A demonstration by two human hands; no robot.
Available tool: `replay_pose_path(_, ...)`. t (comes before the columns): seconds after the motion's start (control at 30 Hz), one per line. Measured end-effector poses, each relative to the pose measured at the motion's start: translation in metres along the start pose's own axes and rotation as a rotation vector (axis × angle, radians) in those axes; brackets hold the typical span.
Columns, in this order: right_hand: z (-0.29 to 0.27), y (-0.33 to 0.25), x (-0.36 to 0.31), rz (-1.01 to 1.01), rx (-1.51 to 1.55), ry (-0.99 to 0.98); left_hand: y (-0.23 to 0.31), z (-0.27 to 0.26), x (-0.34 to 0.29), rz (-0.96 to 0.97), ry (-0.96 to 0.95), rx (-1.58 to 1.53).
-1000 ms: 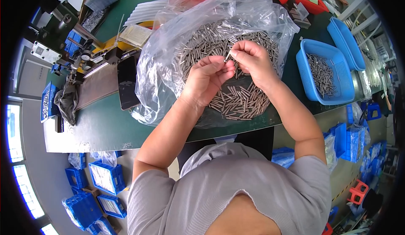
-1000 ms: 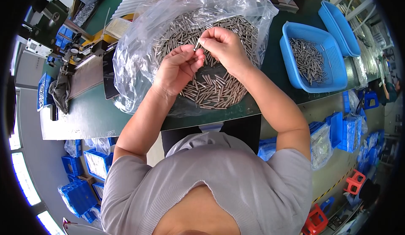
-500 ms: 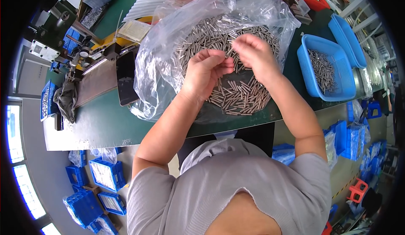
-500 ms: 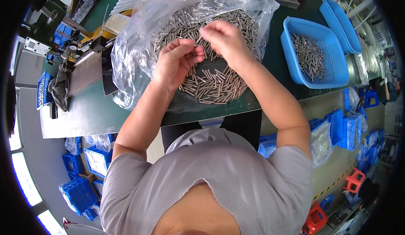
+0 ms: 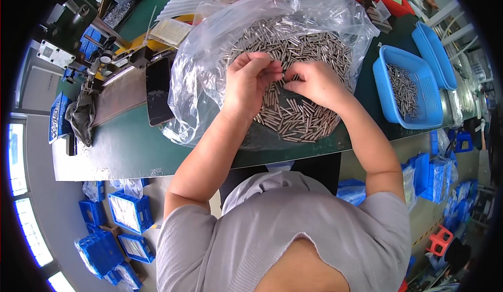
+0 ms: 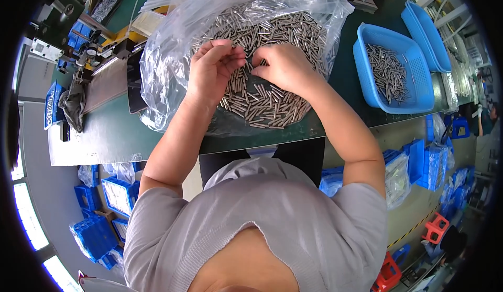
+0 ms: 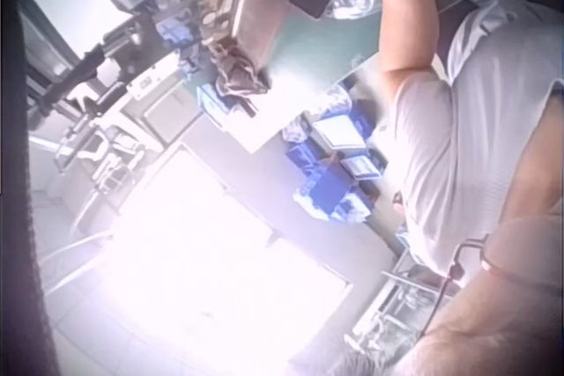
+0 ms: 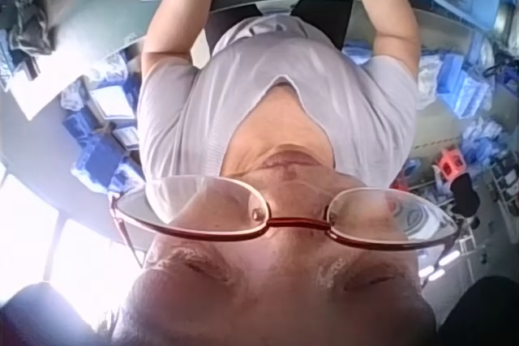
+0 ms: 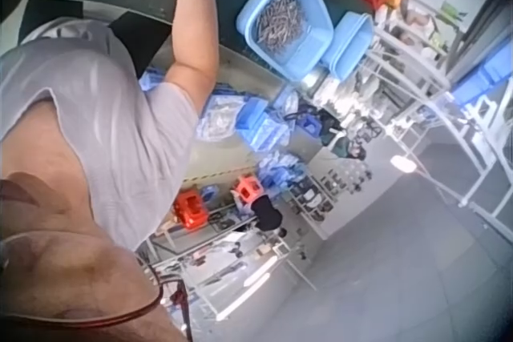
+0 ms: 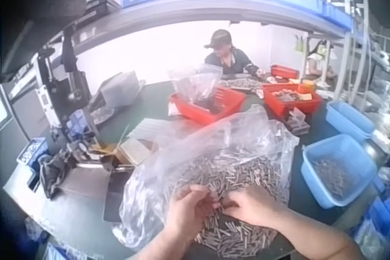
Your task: Sorting small metal pins from a large plastic bag into a plastic tray.
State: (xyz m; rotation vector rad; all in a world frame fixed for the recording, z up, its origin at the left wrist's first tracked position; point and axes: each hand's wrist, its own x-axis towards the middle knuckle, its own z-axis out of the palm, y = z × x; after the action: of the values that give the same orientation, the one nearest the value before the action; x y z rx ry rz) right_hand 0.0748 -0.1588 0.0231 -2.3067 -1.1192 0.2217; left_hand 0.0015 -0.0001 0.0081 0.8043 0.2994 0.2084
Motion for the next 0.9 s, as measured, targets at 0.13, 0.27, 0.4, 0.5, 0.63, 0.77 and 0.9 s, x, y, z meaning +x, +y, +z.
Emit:
replay_pose_path(0.13,0.015,0.002,-0.001,-0.171,-0.191,0.110,0.000,-0.001,0.001,0.004,0.006,-0.001)
replay_pose_path(0.27,0.023,0.006,-0.003,-0.189,-0.383,0.095,-0.001,-0.003,0.004,0.004,-0.005,0.002)
replay_pose_path(0.4,0.018,0.010,0.000,-0.124,-0.289,0.096,0.000,-0.002,0.002,0.003,-0.009,0.015)
replay_pose_path(0.5,0.009,0.013,0.002,-0.136,-0.154,0.111,0.001,0.000,0.001,-0.004,0.001,0.024)
replay_pose_path(0.63,-0.011,0.016,0.004,-0.028,0.457,0.012,0.001,0.001,0.000,-0.015,-0.028,0.088)
replay_pose_path(0.77,-0.029,0.013,0.001,0.227,0.960,-0.244,0.003,0.001,0.000,-0.103,-0.125,0.177)
replay_pose_path(0.9,-0.027,0.016,0.000,0.208,1.024,-0.285,0.002,0.003,0.001,-0.149,-0.184,0.199)
